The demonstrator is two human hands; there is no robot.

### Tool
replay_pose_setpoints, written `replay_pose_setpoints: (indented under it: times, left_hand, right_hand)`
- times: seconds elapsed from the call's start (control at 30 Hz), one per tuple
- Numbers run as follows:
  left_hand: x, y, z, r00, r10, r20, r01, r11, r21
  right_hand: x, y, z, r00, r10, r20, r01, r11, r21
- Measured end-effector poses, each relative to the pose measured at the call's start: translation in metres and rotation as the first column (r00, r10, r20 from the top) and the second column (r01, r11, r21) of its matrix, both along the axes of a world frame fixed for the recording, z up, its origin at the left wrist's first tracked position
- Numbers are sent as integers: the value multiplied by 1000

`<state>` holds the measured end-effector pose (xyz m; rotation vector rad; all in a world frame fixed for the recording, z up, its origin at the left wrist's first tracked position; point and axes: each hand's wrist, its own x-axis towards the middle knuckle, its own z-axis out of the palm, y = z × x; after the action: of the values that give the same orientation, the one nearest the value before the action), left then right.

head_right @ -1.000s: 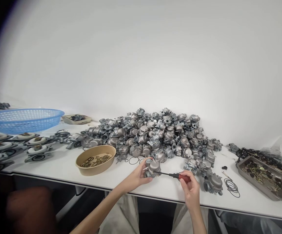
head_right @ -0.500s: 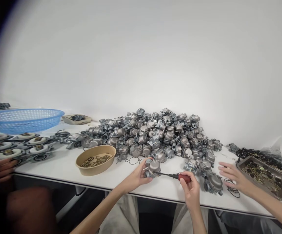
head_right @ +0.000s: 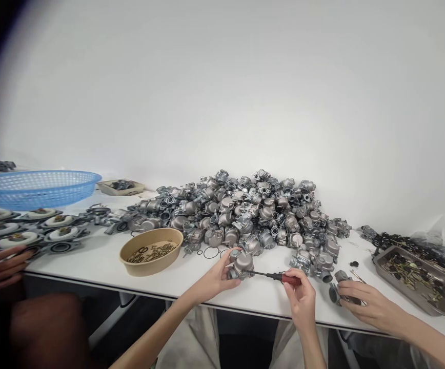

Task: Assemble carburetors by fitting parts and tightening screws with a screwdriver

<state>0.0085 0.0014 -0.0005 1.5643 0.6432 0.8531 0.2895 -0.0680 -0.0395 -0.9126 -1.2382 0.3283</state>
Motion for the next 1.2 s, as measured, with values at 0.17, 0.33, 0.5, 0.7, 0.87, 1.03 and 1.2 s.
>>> replay_pose_setpoints:
  times: [0.17, 0.33, 0.5, 0.7, 0.87, 1.03, 1.2]
  left_hand:
    - [0, -1, 2, 1000, -1, -2, 1, 1000, -9]
    - [0, 0, 1, 1000, 3, 8, -3, 1000, -2]
    - [1, 1, -2, 1000, 6, 23, -6, 1000, 1]
    - [2, 0, -1, 999, 11, 32, -11, 1000, -15]
    - [1, 1, -2, 1000, 14, 16, -14, 1000, -1]
    - [1, 3, -5, 1000, 15, 12, -15, 1000, -8]
    - [1, 2, -4, 1000, 19, -2, -19, 1000, -3]
  right_hand:
    - [1, 0, -1, 1000, 1, -22, -1, 1000, -24]
    - [-1, -1, 5, 1000, 15, -12, -15, 1000, -12]
    - [-6, -5, 15, 1000, -5, 26, 5, 1000, -4]
    - [-9, -7, 19, 1000, 0, 19, 0, 1000, -6]
    - [-8, -9, 19, 1000, 18, 18, -17, 999, -41]
    - [-7, -7, 15, 1000, 15, 16, -15, 1000, -21]
    - [-8, -7, 15, 1000, 23, 1, -23, 1000, -6]
